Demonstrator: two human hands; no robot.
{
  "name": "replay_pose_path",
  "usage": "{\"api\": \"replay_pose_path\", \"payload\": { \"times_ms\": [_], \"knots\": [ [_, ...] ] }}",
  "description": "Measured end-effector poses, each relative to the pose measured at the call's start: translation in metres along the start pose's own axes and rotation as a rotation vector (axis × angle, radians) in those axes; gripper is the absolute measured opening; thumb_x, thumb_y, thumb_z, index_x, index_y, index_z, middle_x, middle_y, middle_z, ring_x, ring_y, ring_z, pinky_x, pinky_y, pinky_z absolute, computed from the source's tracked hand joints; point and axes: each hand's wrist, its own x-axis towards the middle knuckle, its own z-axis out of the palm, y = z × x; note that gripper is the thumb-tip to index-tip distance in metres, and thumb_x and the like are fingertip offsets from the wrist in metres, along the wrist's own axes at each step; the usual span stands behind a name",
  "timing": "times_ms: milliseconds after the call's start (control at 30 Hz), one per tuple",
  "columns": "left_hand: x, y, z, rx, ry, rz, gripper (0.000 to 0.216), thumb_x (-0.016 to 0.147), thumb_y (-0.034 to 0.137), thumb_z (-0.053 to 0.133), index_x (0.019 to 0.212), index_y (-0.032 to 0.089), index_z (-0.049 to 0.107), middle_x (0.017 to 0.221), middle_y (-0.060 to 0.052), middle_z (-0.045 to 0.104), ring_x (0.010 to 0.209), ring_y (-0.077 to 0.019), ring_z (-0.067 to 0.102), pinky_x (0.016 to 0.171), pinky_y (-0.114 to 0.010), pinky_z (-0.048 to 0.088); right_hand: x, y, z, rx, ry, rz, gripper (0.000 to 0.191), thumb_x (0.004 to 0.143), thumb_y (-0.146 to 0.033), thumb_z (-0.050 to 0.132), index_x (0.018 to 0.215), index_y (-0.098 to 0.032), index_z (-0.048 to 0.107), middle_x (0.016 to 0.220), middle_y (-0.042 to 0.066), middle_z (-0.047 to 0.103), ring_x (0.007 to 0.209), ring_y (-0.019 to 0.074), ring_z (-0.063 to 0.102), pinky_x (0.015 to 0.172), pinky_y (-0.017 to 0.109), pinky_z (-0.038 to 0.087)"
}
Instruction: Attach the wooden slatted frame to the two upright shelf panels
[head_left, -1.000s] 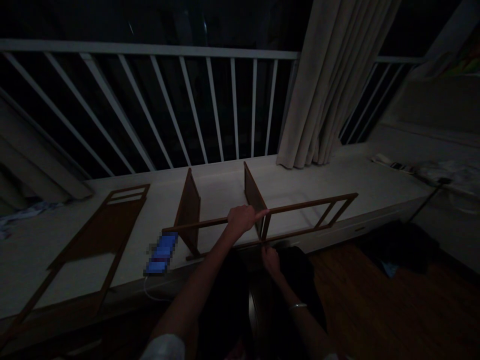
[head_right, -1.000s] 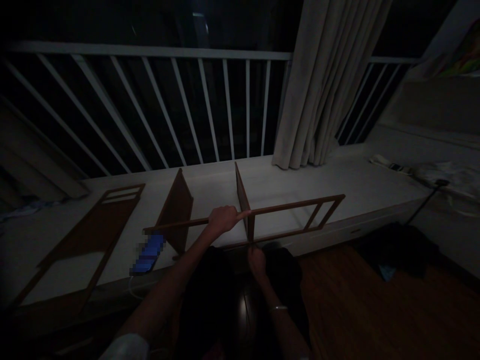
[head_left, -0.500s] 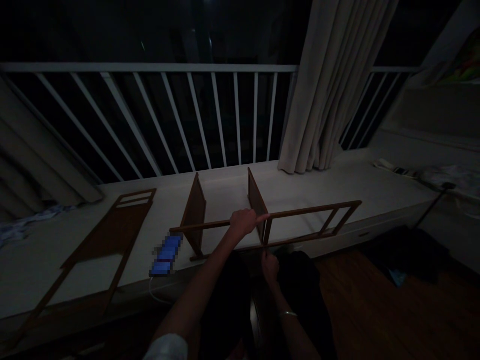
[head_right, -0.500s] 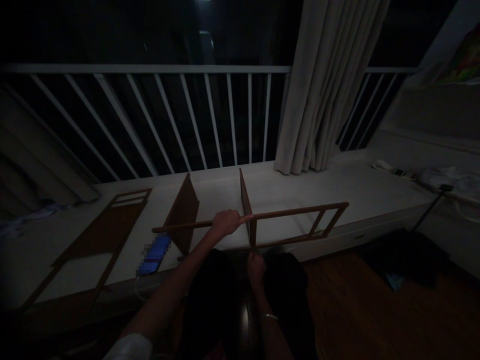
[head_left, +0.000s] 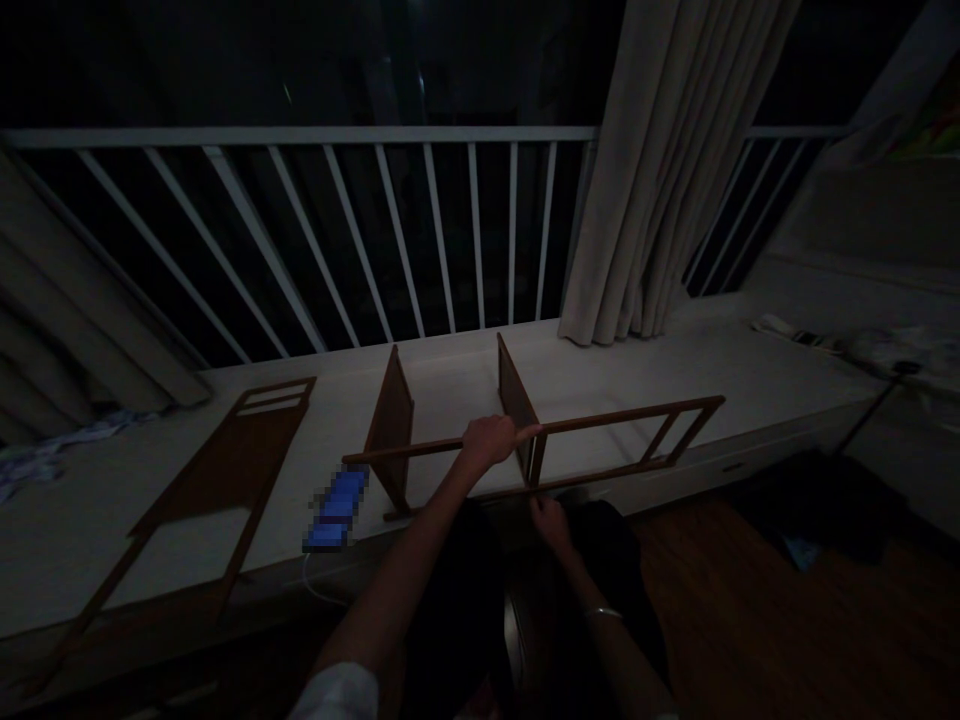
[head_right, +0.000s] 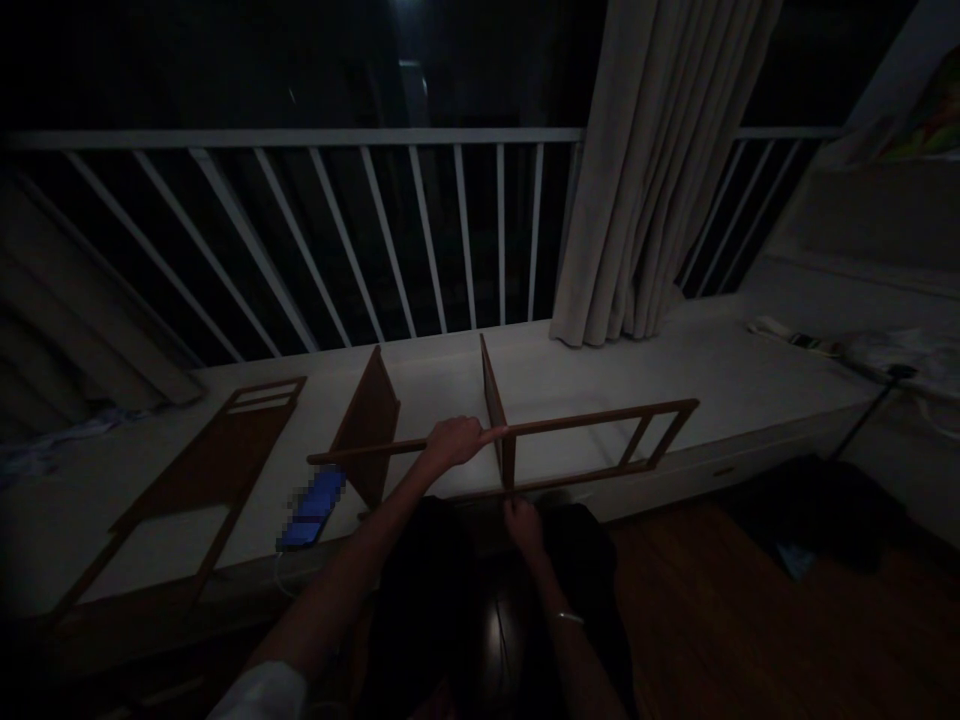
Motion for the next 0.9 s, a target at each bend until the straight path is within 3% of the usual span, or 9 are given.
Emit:
{"api": "replay_pose_path", "payload": {
  "times_ms": [167,400,600,667,767,900],
  "knots": [
    [0.006,0.003,0.001,0.006,0.026,-0.014,0.083,0.067,0.070,0.004,0.082,0.013,0.062,0.087,-0.015,0.062,0.083,-0.0254,0.057,0.070,-0.033,0.041,0.012,0.004,-0.016,-0.031,-0.044,-0.055,0.035,0.082,-0.038,0.037,0.086,-0.014,0.062,0.088,0.012,0.064,0.087,0.0178,0.058,0.070,0.021,0.037],
    [0.003,0.009,0.003,0.033,0.082,-0.045,0.072,0.074,0.064,0.010,0.083,0.013,0.060,0.084,-0.014,0.060,0.083,-0.0244,0.055,0.072,-0.033,0.038,0.012,0.002,-0.019,-0.022,-0.045,-0.073,0.038,0.086,-0.033,0.030,0.091,-0.012,0.061,0.089,0.012,0.063,0.088,0.0150,0.057,0.072,0.019,0.037],
    [-0.020,0.004,-0.006,-0.080,0.403,0.273,0.036,0.079,0.043,0.033,0.096,0.017,0.050,0.100,-0.009,0.051,0.099,-0.0202,0.043,0.087,-0.034,0.029,0.010,0.000,-0.022,-0.028,-0.058,-0.065,0.039,0.086,-0.033,0.029,0.088,-0.012,0.062,0.087,0.012,0.064,0.085,0.0158,0.058,0.071,0.019,0.037],
    [-0.034,0.004,0.011,-0.094,0.376,0.394,0.031,0.077,0.039,0.039,0.096,0.017,0.051,0.101,-0.009,0.050,0.101,-0.0211,0.040,0.089,-0.035,0.027,0.009,0.001,-0.025,-0.036,-0.064,-0.064,0.040,0.086,-0.034,0.029,0.088,-0.012,0.062,0.087,0.013,0.064,0.085,0.0164,0.058,0.071,0.020,0.038],
    [-0.049,0.011,0.062,-0.150,0.185,0.467,0.024,0.080,0.031,0.033,0.086,0.020,0.053,0.090,-0.007,0.053,0.092,-0.0185,0.044,0.084,-0.032,0.030,0.007,0.004,-0.029,-0.048,-0.069,-0.072,0.037,0.085,-0.035,0.031,0.090,-0.014,0.061,0.090,0.012,0.063,0.085,0.0165,0.058,0.071,0.020,0.038],
    [-0.037,0.020,0.132,-0.367,0.109,0.156,0.016,0.079,0.024,0.033,0.085,0.019,0.048,0.089,-0.003,0.050,0.084,-0.0130,0.047,0.075,-0.024,0.035,0.007,0.003,-0.028,-0.077,-0.056,-0.080,0.037,0.085,-0.036,0.030,0.095,-0.015,0.059,0.090,0.011,0.063,0.086,0.0167,0.059,0.072,0.021,0.038]
  ]
}}
